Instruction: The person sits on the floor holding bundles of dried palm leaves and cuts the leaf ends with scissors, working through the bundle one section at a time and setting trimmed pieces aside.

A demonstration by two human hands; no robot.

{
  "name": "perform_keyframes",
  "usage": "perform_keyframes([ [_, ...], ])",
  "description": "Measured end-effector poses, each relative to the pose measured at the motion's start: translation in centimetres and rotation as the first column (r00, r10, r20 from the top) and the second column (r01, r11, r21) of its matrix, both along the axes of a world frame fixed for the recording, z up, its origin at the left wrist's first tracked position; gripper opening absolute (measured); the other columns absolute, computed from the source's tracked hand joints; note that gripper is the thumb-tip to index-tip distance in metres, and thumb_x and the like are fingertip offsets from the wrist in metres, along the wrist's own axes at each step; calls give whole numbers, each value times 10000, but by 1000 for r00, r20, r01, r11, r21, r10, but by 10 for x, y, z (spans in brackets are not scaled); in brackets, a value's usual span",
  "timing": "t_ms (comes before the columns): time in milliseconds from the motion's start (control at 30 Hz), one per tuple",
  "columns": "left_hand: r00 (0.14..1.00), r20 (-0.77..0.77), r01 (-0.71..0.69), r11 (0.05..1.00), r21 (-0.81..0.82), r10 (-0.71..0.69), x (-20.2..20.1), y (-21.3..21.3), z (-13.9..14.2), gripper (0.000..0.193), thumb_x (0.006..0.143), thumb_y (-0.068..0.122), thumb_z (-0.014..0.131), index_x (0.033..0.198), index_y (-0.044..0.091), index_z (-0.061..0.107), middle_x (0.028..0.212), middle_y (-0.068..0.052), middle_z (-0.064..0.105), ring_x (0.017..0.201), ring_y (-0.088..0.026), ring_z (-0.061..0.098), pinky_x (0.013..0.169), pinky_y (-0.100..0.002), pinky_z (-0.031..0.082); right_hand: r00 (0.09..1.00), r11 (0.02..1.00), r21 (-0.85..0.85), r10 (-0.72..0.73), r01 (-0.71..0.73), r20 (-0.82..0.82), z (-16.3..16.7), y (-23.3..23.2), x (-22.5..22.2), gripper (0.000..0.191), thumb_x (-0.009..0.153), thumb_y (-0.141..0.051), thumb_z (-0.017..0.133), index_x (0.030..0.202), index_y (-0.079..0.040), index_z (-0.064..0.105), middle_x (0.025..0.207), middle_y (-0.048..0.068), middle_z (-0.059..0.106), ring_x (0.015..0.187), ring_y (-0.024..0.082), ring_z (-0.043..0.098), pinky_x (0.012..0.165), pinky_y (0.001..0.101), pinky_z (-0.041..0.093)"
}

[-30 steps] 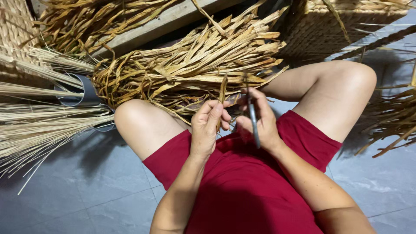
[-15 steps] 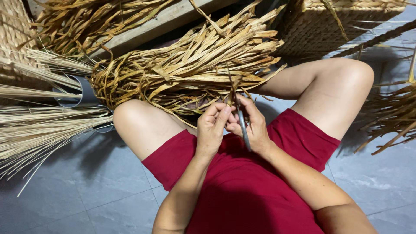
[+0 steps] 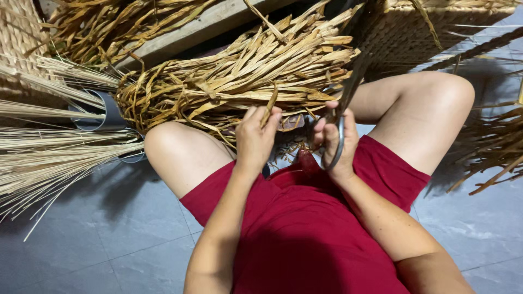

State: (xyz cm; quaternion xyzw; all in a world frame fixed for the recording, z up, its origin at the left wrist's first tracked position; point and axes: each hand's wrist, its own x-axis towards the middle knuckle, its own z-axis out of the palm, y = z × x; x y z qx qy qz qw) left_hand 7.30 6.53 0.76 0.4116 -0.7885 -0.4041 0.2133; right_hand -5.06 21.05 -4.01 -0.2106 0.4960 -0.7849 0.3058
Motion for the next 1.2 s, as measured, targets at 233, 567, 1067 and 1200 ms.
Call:
perform_keyframes([
  [233,985,131,162,884,-439,-116,-33,-17,-61,206,830,44,678,1033,82,675,1065,-108,587,968,-312,658,715,-416,563,995,990,105,-95,92,23,-26,-7,-21,503,1048,-343,668,1420,-57,488,870,11,609,656,59,535,591,192,455],
  [567,997,80,23,954,-299,1,-30,-36,-60,136,931,160,729,1002,73,651,919,-85,677,826,-298,674,681,-401,527,994,988,116,-104,102,12,-43,-8,-28,424,1066,-274,639,1405,-52,511,860,19,620,668,79,550,610,210,471],
  [1067,902,-404,139,784,605,152,-2,-5,-21,239,1029,205,635,1156,14,700,866,-29,729,771,-75,644,681,-230,490,899,907,393,290,-149,-329,-9,-9,4,653,885,-128,793,1462,-68,492,943,-18,585,828,69,546,779,223,493],
  [1200,901,-423,182,802,568,95,-3,1,-19,240,1022,204,650,1153,10,703,866,-26,731,797,-69,663,729,-224,524,902,905,399,288,-146,-323,-5,-10,4,648,887,-142,798,1459,-66,503,935,-10,571,823,71,532,768,226,485],
])
